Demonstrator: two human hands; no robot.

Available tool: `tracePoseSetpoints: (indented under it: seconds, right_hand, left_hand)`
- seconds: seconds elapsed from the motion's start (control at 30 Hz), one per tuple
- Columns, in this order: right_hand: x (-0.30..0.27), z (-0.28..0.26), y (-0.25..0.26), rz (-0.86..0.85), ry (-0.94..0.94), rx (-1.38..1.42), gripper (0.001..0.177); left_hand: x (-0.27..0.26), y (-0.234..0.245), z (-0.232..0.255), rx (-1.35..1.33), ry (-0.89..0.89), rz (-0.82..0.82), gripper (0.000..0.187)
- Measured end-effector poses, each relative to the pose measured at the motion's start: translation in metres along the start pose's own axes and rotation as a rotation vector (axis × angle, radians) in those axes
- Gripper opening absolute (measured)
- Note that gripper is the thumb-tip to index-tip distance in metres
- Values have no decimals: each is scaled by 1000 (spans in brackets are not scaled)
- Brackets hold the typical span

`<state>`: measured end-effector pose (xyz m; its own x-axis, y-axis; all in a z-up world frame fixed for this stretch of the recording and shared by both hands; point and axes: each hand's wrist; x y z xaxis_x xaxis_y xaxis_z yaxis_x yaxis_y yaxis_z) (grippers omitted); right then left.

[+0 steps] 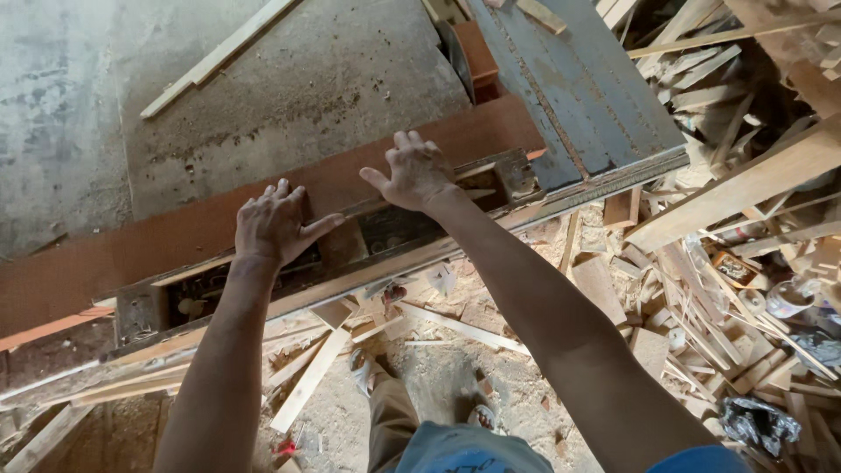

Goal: The person picks up wooden planks from a pile and feeds them into a table saw to cut them. They handle the wood with both hands, guiding it through the blade and then stacking the cut pieces on the floor.

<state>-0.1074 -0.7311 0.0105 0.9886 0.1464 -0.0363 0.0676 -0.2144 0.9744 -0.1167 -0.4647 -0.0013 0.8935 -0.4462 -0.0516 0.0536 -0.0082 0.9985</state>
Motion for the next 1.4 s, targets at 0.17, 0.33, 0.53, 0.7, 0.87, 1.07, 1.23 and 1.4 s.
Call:
tracePoseSetpoints:
  seconds: [0.17,0.33,0.53,0.7,0.87,1.07,1.23,1.4]
  right_hand:
    - [0,4,-2,-11,3,73,68]
    - [0,7,-6,-15,10,51,70]
    - [7,7,-15,-13,-7,41,71]
    - [1,10,-13,15,24,57,71]
    - [5,8,-20,37,34,89,65]
    - [9,15,-28,43,11,43,67]
    - [8,14,-23,35,36,23,68]
    - [12,16,-31,43,27,2,69]
  left_hand:
    - [3,-4,1,28,21,-12,102]
    - [4,-9,1,13,43,-29,104]
    - [4,-6,-2,6,28,-10,95]
    - [5,-13,2,8,25,39,99]
    - [5,-19,-4,66,12,62,99]
    - [4,-16,1,86,25,46,99]
    - [5,-15,2,89,44,29,101]
    - [8,-20,0,88,59,4,104]
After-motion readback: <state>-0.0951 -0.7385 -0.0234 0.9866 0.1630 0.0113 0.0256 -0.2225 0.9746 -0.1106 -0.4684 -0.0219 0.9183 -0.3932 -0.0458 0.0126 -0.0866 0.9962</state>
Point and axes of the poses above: each hand's wrist, its own x-axis towards the middle knuckle, its own y-axis out of the back of the hand, z = x × y, and after that the axes turned 5 degrees about -y, right-handed
